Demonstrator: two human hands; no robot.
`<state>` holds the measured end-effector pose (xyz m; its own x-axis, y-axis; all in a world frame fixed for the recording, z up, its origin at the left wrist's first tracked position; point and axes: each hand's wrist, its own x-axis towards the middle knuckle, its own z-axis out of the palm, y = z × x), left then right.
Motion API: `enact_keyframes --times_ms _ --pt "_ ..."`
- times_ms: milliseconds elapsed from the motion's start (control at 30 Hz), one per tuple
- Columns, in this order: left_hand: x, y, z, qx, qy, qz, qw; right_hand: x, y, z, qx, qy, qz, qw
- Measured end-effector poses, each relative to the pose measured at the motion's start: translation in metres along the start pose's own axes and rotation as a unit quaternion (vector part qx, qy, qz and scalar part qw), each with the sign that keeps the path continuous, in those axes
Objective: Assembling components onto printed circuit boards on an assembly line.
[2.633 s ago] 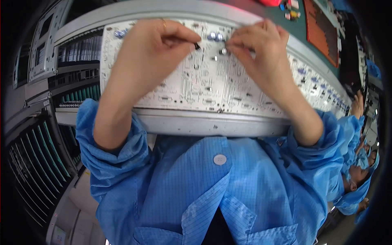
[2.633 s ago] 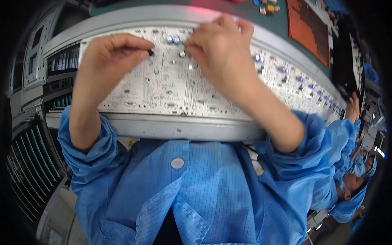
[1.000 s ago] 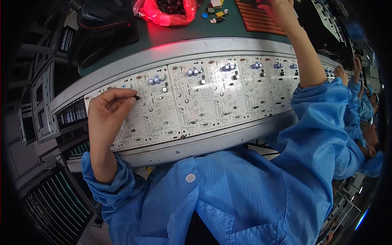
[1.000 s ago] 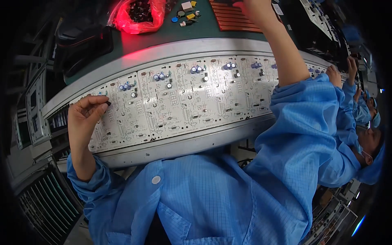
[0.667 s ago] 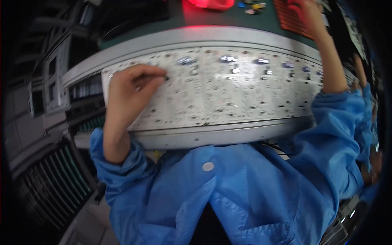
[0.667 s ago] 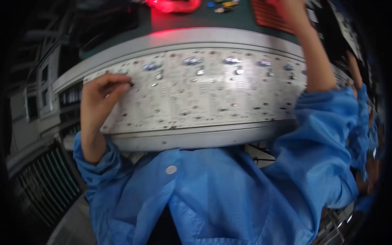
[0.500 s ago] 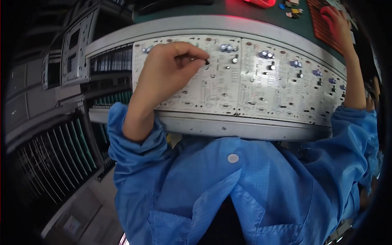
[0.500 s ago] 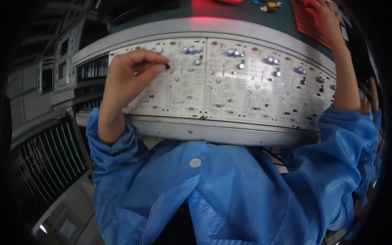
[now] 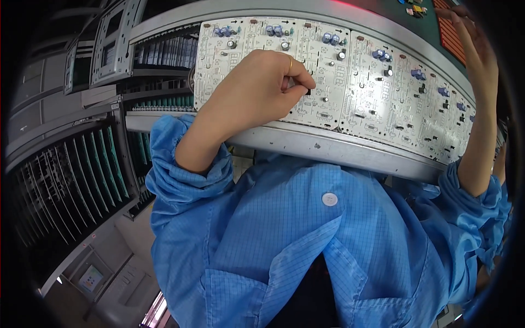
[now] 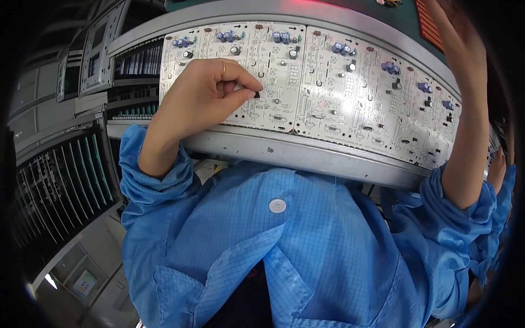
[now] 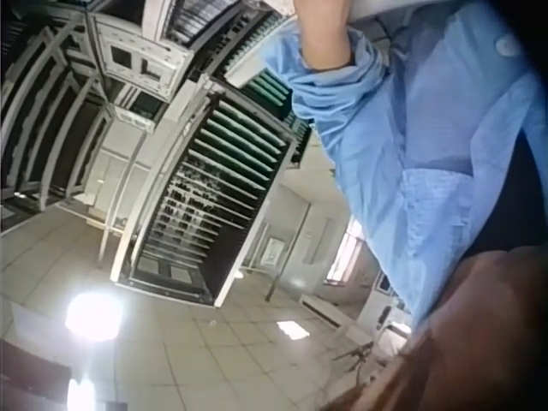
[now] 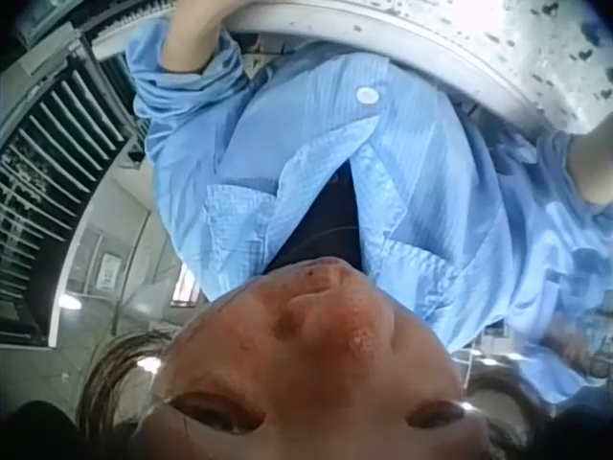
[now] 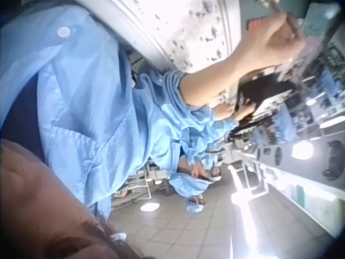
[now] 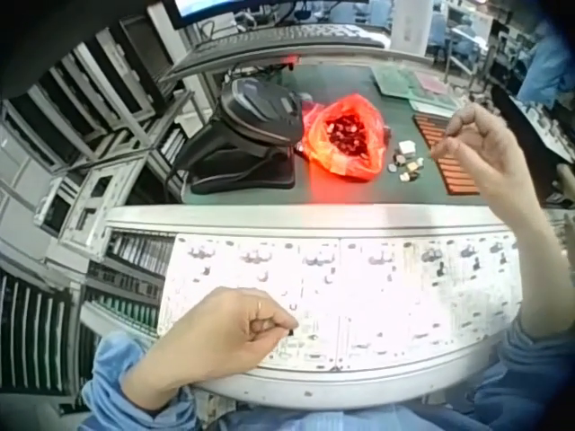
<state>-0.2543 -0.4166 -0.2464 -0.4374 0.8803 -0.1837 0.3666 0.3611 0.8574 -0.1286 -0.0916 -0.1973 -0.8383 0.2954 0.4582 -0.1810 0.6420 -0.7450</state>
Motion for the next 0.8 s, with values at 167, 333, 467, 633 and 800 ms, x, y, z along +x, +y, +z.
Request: enact_keyframes --times_ms 167,333,467,633,800 --pt "-0.009 0.009 0.0 0.016 -0.012 -0.034 0.999 -0.02 -0.054 0.037 -0.009 -0.004 0.141 0.99" --pt "-0.006 -0.001 0.005 -0.035 -0.017 -0.053 0.998 -0.034 -0.057 0.057 0.049 -0.032 0.08 0.995" --pt "-0.005 -0.003 0.007 -0.02 -0.017 -0.036 0.999 -0.039 -0.064 0.067 0.055 -0.058 0.046 0.996" --pt "0.0 0.006 0.006 0.01 -0.028 -0.046 0.999 -0.042 -0.074 0.078 0.093 -0.049 0.059 0.993" --pt "0.005 0.013 0.004 0.024 -0.051 -0.085 0.995 -0.042 -0.074 0.083 0.128 -0.051 0.066 0.988"
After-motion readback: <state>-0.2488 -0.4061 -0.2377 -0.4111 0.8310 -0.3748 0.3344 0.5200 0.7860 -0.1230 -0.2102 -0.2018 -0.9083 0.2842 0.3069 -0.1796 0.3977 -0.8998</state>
